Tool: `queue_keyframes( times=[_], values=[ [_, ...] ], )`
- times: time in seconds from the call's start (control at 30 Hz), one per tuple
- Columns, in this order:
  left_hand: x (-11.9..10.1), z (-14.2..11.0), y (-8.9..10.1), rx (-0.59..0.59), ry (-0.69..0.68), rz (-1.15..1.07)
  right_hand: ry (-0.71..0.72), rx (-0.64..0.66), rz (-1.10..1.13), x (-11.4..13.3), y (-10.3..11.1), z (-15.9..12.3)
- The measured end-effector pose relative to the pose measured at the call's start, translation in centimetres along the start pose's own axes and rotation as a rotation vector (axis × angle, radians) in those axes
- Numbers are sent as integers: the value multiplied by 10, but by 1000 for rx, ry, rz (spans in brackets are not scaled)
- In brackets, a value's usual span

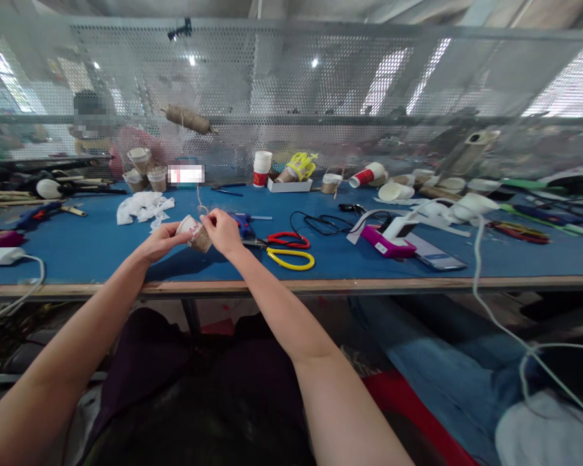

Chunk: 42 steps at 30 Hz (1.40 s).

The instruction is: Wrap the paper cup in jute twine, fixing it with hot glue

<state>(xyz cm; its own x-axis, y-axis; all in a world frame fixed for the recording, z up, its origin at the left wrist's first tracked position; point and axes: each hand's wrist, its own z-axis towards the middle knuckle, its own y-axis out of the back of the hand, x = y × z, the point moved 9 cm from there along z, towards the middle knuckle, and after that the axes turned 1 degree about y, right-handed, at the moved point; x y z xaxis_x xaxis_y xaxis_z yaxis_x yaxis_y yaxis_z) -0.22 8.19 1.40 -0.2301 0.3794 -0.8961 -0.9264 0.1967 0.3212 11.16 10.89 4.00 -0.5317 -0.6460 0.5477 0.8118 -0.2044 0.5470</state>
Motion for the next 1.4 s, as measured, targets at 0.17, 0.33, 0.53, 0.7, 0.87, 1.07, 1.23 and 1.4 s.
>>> queue_keyframes(
  times=[0.17, 0.33, 0.53, 0.7, 0.87, 1.07, 1.23, 1.4],
  values=[
    [2, 0, 2, -7, 0, -4, -37, 51, -27, -5, -5, -2],
    [3, 0, 4, -47, 3, -8, -33, 66, -59, -4, -6, -3],
    [2, 1, 8, -128, 39, -13, 21, 74, -104, 9, -8, -7],
    [10, 2, 10, -145, 85, -3, 66, 68, -130, 17, -10, -10],
    [12, 3, 12, -154, 81, 16, 92, 39, -100, 18, -5, -8],
    [11, 3, 12, -147, 62, 40, 110, 1, -38, 17, -1, -5],
    [10, 4, 11, -138, 58, 60, 112, -8, -6, 19, 0, -6],
    [7, 3, 10, -122, 45, 67, 95, -5, 10, 14, -2, -4]
  ],
)
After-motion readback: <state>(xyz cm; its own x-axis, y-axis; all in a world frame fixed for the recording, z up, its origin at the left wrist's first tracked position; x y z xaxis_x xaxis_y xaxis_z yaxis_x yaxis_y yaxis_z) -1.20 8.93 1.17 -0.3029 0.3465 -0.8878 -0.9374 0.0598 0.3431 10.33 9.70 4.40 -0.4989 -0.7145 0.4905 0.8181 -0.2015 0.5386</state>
